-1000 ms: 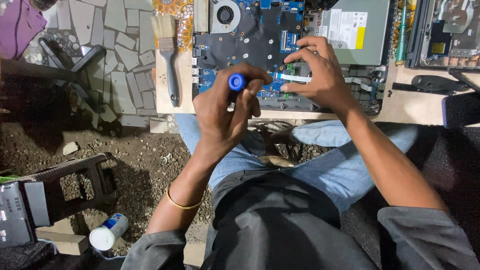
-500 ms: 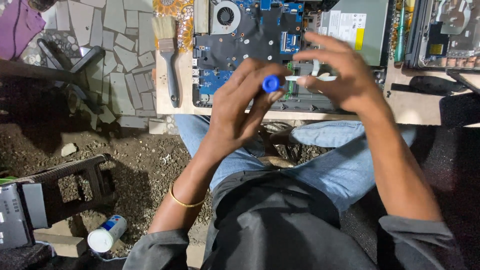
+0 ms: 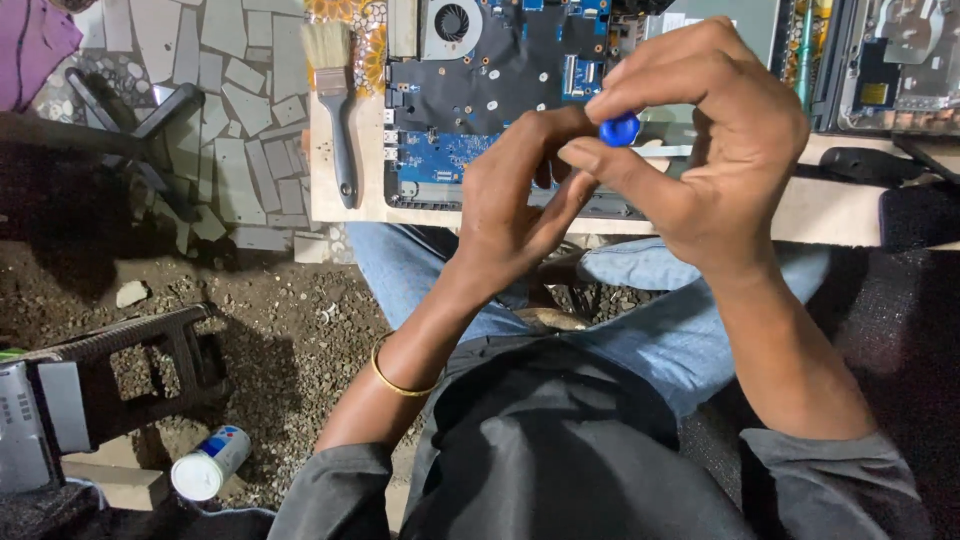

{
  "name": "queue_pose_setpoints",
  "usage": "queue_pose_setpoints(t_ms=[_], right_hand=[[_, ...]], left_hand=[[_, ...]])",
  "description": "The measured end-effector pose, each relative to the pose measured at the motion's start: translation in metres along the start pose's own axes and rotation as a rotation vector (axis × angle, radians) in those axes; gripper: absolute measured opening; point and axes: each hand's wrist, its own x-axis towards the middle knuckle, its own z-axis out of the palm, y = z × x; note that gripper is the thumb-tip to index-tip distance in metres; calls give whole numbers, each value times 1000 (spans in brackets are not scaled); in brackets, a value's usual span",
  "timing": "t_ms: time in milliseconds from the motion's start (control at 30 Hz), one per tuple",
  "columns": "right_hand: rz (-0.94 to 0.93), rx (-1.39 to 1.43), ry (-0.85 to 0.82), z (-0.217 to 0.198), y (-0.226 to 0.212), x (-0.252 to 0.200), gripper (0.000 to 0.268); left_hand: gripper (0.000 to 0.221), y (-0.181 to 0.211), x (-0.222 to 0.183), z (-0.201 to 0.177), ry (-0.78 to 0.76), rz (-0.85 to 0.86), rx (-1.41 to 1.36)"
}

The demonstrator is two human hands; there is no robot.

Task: Disassembling a laptop motherboard by removing screws with a screwdriver and disconnecting ribbon cables.

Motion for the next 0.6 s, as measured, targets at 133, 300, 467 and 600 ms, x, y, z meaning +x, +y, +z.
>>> queue_pose_setpoints(t_ms=[133, 300, 467, 600], right_hand=[[91, 114, -2, -3, 2, -5, 50], [125, 121, 6, -14, 13, -17, 52], [155, 152, 33, -16, 24, -26, 42], [253, 113, 86, -17, 35, -30, 26]], left_hand=[[38, 8, 4, -2, -27, -23, -54], [29, 6, 10, 0, 15, 26, 5], [26, 1, 10, 0, 22, 41, -7], [28, -6, 16, -3, 89, 81, 41]])
